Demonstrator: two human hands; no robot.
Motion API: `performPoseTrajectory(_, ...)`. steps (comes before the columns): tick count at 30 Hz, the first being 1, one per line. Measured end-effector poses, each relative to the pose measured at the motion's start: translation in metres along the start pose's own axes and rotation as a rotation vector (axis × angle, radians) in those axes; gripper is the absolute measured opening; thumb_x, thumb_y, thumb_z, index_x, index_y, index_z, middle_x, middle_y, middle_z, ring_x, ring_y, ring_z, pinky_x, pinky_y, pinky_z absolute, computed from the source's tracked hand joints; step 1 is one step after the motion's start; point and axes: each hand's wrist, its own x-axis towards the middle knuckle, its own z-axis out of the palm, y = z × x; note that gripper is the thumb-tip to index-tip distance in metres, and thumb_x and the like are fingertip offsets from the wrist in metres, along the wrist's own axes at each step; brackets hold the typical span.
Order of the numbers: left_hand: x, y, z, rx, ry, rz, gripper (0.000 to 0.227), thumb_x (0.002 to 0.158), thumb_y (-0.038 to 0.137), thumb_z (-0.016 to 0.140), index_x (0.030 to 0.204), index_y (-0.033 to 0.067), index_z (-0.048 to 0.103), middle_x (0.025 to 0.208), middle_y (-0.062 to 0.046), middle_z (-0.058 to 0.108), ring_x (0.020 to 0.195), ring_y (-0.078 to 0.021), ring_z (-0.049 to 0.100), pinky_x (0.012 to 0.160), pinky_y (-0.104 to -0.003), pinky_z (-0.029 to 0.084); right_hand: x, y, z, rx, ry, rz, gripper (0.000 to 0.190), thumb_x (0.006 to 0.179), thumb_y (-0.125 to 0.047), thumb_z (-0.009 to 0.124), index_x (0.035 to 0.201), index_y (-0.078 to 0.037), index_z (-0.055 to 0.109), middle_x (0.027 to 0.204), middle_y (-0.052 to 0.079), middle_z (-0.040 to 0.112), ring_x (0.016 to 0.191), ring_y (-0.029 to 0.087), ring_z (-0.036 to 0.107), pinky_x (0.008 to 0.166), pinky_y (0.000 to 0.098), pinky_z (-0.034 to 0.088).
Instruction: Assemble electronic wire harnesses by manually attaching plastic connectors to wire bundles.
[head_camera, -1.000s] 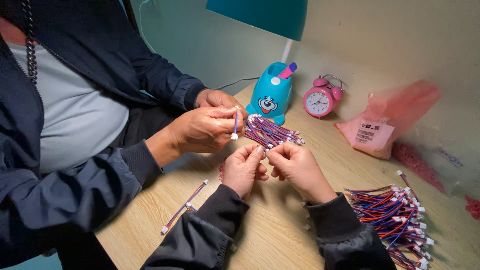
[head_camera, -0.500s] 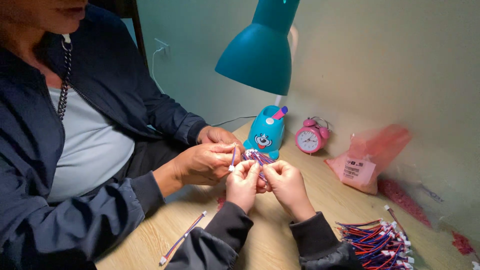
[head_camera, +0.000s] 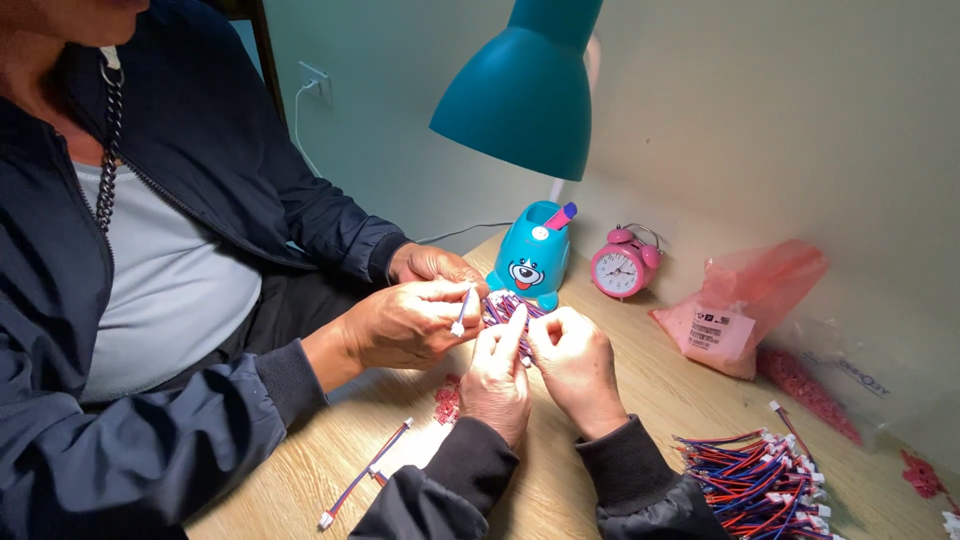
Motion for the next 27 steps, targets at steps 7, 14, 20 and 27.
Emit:
performPoseTrajectory(7,0.0,0.001,0.0,0.033,-0.014,-0.006,0.044,0.086,0.005,0.049,0.126,0.0184,0.061,0.103,-0.005,0.058,0.094,-0.0296,0.067,0.077,-0.039,0.058,0.0,-0.001,0.002,-0.027,0.006,-0.046,0.021,0.081,-0.025,0.064,0.064,-0.012,0.065,0.065,0.012,0.061,0.068,0.027,0.063,0.066,0.0355,0.05)
performPoseTrajectory(14,-0.001,-0.007,0.006,-0.001,-0.004,0.005,0.046,0.084,0.005,0.05,0.127,0.0178,0.059,0.105,-0.005,0.057,0.097,-0.0302,0.066,0.08,-0.039,0.056,-0.001,-0.002,0.002,-0.047,0.014,-0.052,0.021,0.081,-0.026,0.064,0.065,-0.012,0.066,0.065,0.012,0.061,0.069,0.028,0.063,0.066,0.0373,0.05)
performPoseTrajectory(20,-0.002,-0.004,0.004,-0.013,-0.035,-0.001,0.046,0.084,0.005,0.051,0.128,0.0156,0.058,0.106,-0.008,0.057,0.1,-0.0305,0.065,0.083,-0.04,0.055,-0.001,0.001,0.0,-0.059,0.005,-0.027,0.022,0.081,-0.027,0.063,0.064,-0.012,0.065,0.067,0.012,0.06,0.07,0.028,0.062,0.066,0.0378,0.05)
performPoseTrajectory(27,-0.006,-0.014,0.015,-0.072,-0.006,-0.03,0.049,0.086,0.008,0.051,0.135,0.0031,0.05,0.117,-0.019,0.056,0.111,-0.0382,0.058,0.096,-0.043,0.047,0.0,0.006,-0.003,-0.044,0.005,0.007,0.021,0.08,-0.028,0.064,0.066,-0.012,0.066,0.067,0.012,0.061,0.071,0.028,0.063,0.067,0.0371,0.05)
